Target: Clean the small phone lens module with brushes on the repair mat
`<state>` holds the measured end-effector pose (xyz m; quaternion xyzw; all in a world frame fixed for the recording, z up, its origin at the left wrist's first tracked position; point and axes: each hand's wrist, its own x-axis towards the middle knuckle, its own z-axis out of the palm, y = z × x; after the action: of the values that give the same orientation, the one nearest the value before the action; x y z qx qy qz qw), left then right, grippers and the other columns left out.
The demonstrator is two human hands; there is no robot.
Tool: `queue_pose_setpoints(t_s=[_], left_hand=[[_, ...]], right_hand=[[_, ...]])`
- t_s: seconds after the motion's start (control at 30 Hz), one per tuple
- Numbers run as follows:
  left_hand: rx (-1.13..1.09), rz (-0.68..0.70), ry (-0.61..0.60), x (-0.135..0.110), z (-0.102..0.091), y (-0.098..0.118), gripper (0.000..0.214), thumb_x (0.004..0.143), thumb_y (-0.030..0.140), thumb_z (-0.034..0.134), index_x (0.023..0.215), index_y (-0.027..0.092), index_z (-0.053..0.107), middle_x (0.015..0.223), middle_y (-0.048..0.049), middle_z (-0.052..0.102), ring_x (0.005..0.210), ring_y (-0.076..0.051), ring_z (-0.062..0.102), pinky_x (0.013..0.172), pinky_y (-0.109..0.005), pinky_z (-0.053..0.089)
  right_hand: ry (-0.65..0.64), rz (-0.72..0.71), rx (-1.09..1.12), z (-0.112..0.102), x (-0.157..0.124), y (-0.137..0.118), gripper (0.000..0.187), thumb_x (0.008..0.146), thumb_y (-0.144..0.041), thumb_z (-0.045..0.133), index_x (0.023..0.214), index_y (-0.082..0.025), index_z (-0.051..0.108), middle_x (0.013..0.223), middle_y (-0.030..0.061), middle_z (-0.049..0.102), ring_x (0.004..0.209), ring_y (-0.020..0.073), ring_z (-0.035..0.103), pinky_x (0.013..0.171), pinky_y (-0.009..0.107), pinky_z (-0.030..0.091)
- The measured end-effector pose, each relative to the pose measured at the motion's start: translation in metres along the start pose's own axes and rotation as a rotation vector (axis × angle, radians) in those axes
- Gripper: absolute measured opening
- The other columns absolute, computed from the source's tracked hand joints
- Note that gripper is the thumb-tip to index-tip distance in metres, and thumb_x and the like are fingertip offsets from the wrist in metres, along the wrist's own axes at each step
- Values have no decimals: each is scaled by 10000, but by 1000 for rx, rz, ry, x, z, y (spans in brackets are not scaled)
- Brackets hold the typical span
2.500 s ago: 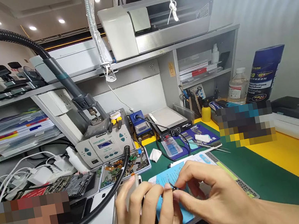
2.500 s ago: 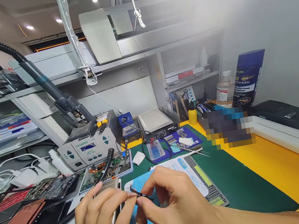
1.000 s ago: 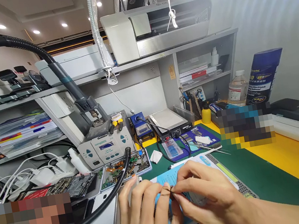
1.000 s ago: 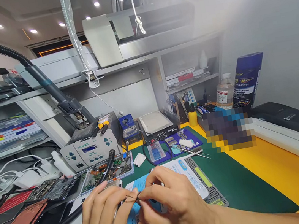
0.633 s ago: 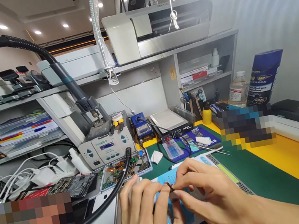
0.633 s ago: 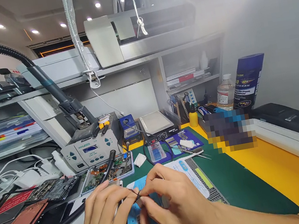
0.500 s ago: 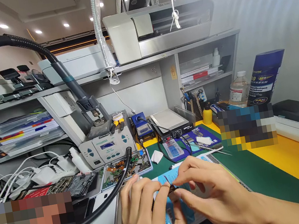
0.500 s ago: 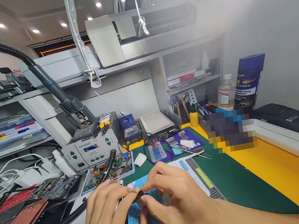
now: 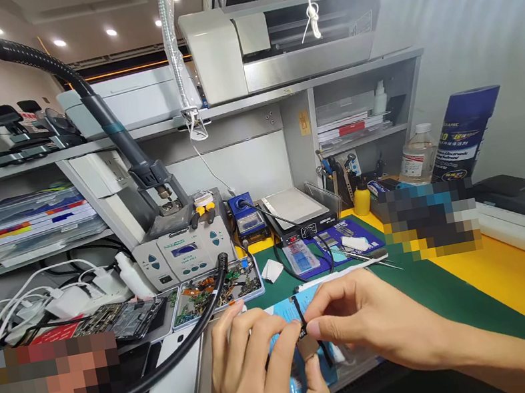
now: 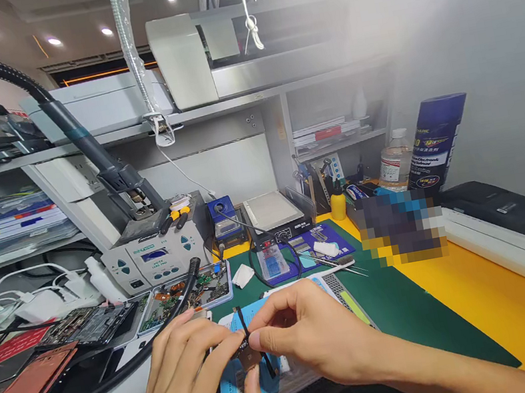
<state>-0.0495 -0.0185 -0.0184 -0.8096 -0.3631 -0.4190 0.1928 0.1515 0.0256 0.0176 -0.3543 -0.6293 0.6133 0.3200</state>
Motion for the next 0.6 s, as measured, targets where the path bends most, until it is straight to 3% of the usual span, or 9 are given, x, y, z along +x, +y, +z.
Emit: queue_pose_setpoints(t_s=[0.13, 0.3, 0.6], left_hand=[[-12, 10, 0, 1, 2, 0, 296, 713, 73, 728, 1003, 108, 683, 874, -117, 683, 912, -261, 597, 954, -614, 466], [-34, -9, 115, 1, 9, 3, 226, 717, 85, 682, 939, 121, 699, 819, -94, 680, 870, -242, 594, 938, -588, 475], [-132, -57, 167, 5, 9, 4, 236, 709, 104, 674, 941, 129, 708, 836, -76, 641, 832, -214, 579, 903, -547, 487]], right_hand=[[-27, 69, 39, -4, 2, 3, 166, 753, -273, 812, 773, -129, 733, 535, -46, 552, 512, 88, 429, 495, 216, 307], [-43, 87, 53, -6, 3, 2, 119, 776, -237, 771, 753, -124, 741, 562, -26, 591, 520, 92, 460, 518, 223, 348], [-67, 157, 136, -7, 2, -3, 63, 746, -177, 752, 746, -115, 746, 591, -12, 626, 509, 81, 519, 505, 198, 398]])
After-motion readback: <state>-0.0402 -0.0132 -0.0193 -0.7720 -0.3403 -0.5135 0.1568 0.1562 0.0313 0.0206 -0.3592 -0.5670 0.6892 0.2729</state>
